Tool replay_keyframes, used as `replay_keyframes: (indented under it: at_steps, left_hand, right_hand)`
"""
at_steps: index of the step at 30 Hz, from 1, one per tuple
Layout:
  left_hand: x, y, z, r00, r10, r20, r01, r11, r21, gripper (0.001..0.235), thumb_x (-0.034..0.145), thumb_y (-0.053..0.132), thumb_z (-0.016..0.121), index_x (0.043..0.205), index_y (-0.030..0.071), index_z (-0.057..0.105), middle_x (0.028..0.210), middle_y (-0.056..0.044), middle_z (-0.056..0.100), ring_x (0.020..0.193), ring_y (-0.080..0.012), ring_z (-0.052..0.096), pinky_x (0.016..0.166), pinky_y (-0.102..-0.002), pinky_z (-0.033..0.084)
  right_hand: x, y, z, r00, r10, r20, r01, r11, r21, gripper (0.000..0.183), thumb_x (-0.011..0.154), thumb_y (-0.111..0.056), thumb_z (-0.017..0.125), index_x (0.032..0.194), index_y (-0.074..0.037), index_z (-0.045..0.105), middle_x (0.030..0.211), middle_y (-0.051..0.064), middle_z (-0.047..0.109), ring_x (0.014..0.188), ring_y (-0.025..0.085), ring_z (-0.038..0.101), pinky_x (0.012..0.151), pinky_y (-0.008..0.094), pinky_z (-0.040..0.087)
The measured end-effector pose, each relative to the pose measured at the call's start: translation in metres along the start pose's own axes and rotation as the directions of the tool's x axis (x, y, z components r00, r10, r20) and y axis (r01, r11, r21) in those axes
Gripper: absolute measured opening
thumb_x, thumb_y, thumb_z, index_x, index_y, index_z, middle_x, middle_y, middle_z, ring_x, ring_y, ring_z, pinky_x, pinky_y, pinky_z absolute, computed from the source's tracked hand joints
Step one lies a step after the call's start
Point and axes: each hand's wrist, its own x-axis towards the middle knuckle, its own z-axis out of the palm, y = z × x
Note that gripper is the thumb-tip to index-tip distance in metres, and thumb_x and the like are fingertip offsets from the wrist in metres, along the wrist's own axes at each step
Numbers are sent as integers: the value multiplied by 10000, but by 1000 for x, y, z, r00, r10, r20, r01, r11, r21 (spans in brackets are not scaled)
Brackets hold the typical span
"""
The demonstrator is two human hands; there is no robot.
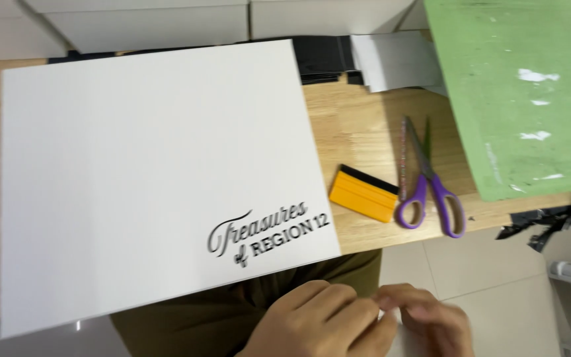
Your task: Applying a vinyl decal to a white box using a squeegee and peeling off the transfer tape
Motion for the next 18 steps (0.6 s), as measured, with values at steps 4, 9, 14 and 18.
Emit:
replay_keyframes:
  at_steps: [4,9,14,18]
  left_hand:
    - [9,4,37,995,-61,84,72,990,-124,194,993,10,600,1156,36,703,911,-72,641,739,-226,611,662,-338,507]
    - [-26,-1,94,907,-37,420,146,962,-232,1022,776,281,860,1603,57,304,1573,-264,463,1299,-390,568,971,-456,498]
    - [-16,-5,148,924,73,375,34,962,-270,476,785,207,772,1219,62,642,1302,-120,613,1122,-306,557,898,-425,456]
    - [-13,-2,229,932,104,348,-115,993,11,325,1027,174,507,1343,170,586,1506,-1,551,1419,-210,497,1195,-480,337]
  right_hand:
    - [-35,42,-65,828,482,-288,-495,868,28,124,787,58,719,909,74,704,859,209,754,799,228,708,770,316,562]
    - [-37,87,-144,807,451,-380,-449,888,100,55,955,-1,626,964,30,671,919,155,701,799,256,688,800,354,582]
    - [-15,117,-215,643,554,-529,-528,821,217,163,1094,-160,552,973,-72,617,857,93,631,746,211,566,733,332,474]
    - [-2,132,-230,746,533,-399,-529,838,130,397,1109,-291,545,757,-109,514,692,50,500,716,179,502,746,333,450]
